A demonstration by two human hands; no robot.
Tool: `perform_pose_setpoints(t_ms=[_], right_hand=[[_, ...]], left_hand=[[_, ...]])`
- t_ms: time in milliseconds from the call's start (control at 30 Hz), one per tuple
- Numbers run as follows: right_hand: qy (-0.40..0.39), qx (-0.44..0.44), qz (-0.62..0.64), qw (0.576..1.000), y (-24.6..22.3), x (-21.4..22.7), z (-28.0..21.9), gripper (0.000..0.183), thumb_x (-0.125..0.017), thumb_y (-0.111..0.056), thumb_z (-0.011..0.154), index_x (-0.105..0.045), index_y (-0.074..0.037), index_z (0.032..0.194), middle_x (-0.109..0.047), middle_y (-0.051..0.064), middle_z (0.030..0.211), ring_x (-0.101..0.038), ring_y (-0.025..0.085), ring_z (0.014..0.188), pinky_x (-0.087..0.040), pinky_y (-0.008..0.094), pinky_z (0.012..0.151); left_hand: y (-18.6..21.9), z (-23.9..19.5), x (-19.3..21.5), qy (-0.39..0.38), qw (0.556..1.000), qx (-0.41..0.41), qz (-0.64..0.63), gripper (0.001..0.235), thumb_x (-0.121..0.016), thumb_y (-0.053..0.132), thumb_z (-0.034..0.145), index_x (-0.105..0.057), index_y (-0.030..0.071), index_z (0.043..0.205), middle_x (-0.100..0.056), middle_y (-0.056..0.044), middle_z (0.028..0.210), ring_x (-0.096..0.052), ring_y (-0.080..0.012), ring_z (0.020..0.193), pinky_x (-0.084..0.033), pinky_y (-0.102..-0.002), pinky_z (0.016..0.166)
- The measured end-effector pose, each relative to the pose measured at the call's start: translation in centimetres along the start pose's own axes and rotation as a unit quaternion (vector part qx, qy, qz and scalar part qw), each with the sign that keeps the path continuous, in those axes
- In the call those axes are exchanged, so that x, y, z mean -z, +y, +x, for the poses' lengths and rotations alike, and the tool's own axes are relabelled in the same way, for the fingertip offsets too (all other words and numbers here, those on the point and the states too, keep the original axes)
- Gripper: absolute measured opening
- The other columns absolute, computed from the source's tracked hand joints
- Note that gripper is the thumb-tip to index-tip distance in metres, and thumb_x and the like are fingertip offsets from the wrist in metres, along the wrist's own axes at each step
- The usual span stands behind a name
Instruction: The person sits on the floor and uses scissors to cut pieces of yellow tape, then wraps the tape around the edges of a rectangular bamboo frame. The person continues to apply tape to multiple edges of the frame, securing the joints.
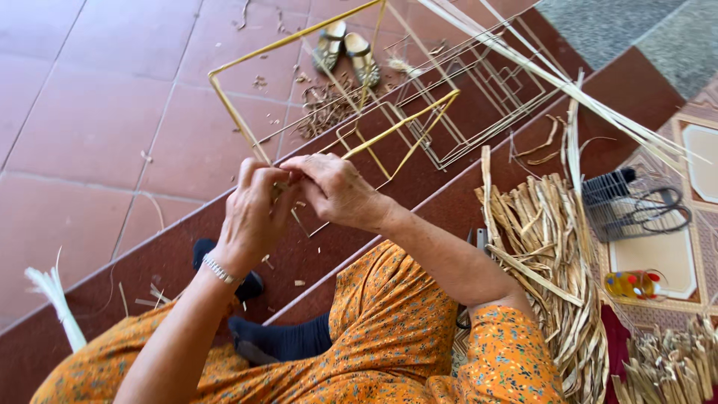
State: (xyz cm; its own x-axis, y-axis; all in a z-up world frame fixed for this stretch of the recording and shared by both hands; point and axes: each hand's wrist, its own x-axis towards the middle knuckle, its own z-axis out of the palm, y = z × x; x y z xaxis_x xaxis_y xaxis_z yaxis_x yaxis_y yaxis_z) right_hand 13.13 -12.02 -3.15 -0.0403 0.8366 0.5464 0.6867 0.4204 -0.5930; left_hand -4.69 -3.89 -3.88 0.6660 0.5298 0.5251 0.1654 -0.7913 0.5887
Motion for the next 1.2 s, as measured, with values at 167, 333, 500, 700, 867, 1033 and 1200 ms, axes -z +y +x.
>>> perform_pose_setpoints(t_ms=[167,333,500,700,867,1033,1200], right_hand=[[-0.005,0.014,-0.015,1.0,0.6,-0.4,0.4,0.009,-0.074,-0.01,0.091,-0.069,-0.005,0.096,-0.072,0.01,0.092,-0.071,0.027,0.089,-0.057,0.04,0.083],[-0.015,-0.016,-0.045,0.999,1.4,-1.1,0.4,0.015,-0.075,-0.018,0.092,-0.068,-0.005,0.092,-0.07,0.009,0.086,-0.07,0.029,0.084,-0.056,0.042,0.078],[-0.013,0.023,-0.08,0.996,1.4,-2.1,0.7,0.015,-0.074,-0.021,0.093,-0.069,-0.007,0.09,-0.069,0.008,0.083,-0.07,0.027,0.083,-0.055,0.042,0.077],[-0.084,-0.062,-0.126,0.987,1.3,-2.2,1.1,0.025,-0.071,-0.027,0.096,-0.069,-0.006,0.083,-0.068,0.011,0.079,-0.07,0.028,0.077,-0.057,0.043,0.076],[-0.104,-0.146,-0.059,0.982,1.3,-1.5,1.9,0.022,-0.071,-0.027,0.088,-0.071,-0.006,0.083,-0.073,0.012,0.079,-0.074,0.027,0.08,-0.057,0.043,0.078],[-0.065,-0.166,-0.076,0.981,0.5,-2.0,2.2,0.022,-0.073,-0.027,0.082,-0.071,-0.006,0.076,-0.072,0.012,0.072,-0.075,0.026,0.072,-0.059,0.041,0.075],[-0.012,-0.152,-0.078,0.985,1.3,-1.8,2.9,0.028,-0.075,-0.032,0.085,-0.069,-0.008,0.073,-0.07,0.01,0.069,-0.07,0.025,0.063,-0.056,0.042,0.065]], left_hand=[[-0.4,-1.6,1.2,-0.024,0.994,0.106,-0.025,0.041,-0.079,0.016,0.086,-0.061,0.002,0.12,-0.068,-0.016,0.094,-0.07,-0.0271,0.077,-0.055,-0.037,0.067],[-2.5,-3.5,3.7,-0.095,0.974,0.2,-0.046,0.023,-0.078,0.019,0.088,-0.074,0.001,0.102,-0.071,-0.011,0.075,-0.066,-0.0178,0.067,-0.053,-0.029,0.064],[-3.7,-6.4,4.8,-0.025,0.966,0.193,-0.172,0.021,-0.066,0.015,0.099,-0.073,-0.003,0.106,-0.065,0.0,0.074,-0.058,-0.0062,0.067,-0.048,-0.023,0.058],[-3.8,-7.1,2.8,0.022,0.929,0.285,-0.236,0.023,-0.065,0.017,0.101,-0.073,-0.004,0.106,-0.062,0.0,0.069,-0.052,-0.0049,0.059,-0.041,-0.022,0.051],[-5.7,-7.1,0.3,-0.004,0.911,0.323,-0.257,0.025,-0.066,0.021,0.1,-0.075,-0.002,0.101,-0.06,-0.001,0.064,-0.05,-0.006,0.054,-0.039,-0.023,0.048],[-8.8,-7.4,-3.9,-0.039,0.883,0.371,-0.285,0.03,-0.071,0.025,0.096,-0.076,-0.003,0.088,-0.063,-0.003,0.063,-0.053,-0.0088,0.052,-0.041,-0.025,0.047],[-9.2,-7.2,-5.5,-0.051,0.883,0.34,-0.321,0.044,-0.064,0.035,0.104,-0.074,-0.003,0.083,-0.068,-0.002,0.073,-0.057,-0.0067,0.067,-0.045,-0.025,0.062]])
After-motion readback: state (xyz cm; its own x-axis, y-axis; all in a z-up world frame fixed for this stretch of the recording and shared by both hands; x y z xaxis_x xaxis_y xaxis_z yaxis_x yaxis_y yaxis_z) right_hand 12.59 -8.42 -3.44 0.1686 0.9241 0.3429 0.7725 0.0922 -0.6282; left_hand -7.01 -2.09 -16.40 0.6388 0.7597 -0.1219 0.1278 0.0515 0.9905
